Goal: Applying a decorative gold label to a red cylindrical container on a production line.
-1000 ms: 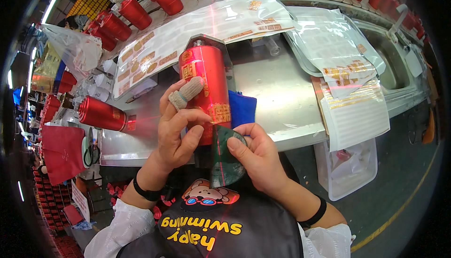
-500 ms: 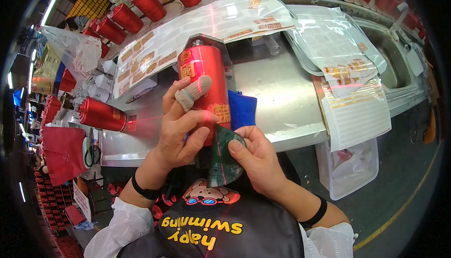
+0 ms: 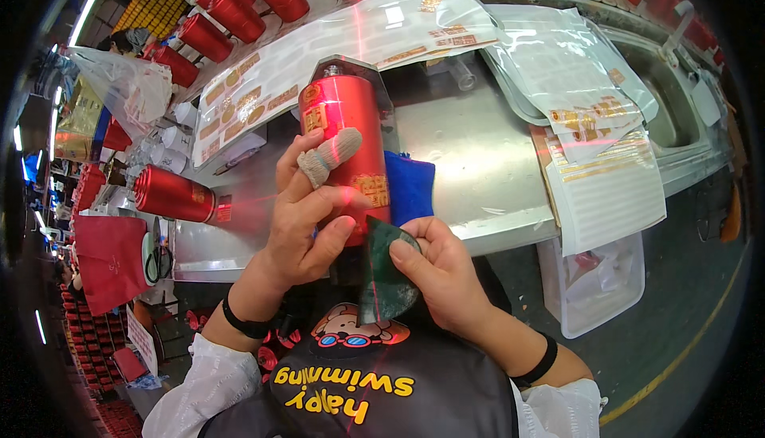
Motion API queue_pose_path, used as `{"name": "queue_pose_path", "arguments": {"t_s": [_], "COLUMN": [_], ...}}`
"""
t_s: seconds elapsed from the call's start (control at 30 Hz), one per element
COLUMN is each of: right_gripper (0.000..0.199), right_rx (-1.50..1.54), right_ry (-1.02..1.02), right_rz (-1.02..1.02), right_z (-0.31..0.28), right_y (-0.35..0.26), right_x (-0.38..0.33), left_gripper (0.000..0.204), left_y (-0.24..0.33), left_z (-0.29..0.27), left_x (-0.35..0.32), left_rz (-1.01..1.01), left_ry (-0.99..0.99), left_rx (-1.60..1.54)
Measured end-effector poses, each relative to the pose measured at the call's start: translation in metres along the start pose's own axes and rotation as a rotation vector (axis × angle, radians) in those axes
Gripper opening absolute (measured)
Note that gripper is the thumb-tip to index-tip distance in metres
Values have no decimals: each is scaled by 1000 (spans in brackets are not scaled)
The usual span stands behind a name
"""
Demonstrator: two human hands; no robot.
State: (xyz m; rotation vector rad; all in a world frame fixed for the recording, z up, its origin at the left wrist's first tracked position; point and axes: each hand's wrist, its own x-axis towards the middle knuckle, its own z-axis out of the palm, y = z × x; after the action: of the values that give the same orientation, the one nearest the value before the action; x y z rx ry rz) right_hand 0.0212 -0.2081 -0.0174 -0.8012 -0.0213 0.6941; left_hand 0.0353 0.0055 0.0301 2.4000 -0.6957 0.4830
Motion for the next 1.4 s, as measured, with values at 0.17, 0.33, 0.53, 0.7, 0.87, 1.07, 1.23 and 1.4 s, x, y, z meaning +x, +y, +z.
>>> {"name": "queue_pose_path", "arguments": {"t_s": [0.17, 0.33, 0.53, 0.7, 0.87, 1.07, 1.23, 1.4], "right_gripper": [23, 22, 23, 23, 23, 24, 24, 24], "right_rx": [4, 39, 59, 64, 78, 46, 58, 91], "right_ry": [8, -6, -6, 1, 1, -11, 3, 5], "right_rz": [-4, -10, -40, -41, -58, 10, 3, -3], "right_z": [5, 3, 2, 1, 0, -4, -2, -3], "right_y": [-2, 0, 4, 5, 4, 1, 0, 0], "right_x": [4, 4, 4, 5, 2, 1, 4, 3], "left_gripper": [22, 20, 16, 16, 16, 16, 17, 17], "left_y": [0, 1, 2, 1, 4, 2, 2, 3], "left_z": [0, 0, 3, 3, 2, 3, 2, 2], "left_x": [1, 2, 5, 5, 6, 5, 6, 7], "left_rz": [4, 13, 30, 30, 38, 22, 18, 27], "left_ry": [-1, 13, 50, 46, 37, 42, 37, 24], "left_rx": [6, 18, 27, 29, 40, 11, 10, 35]}}
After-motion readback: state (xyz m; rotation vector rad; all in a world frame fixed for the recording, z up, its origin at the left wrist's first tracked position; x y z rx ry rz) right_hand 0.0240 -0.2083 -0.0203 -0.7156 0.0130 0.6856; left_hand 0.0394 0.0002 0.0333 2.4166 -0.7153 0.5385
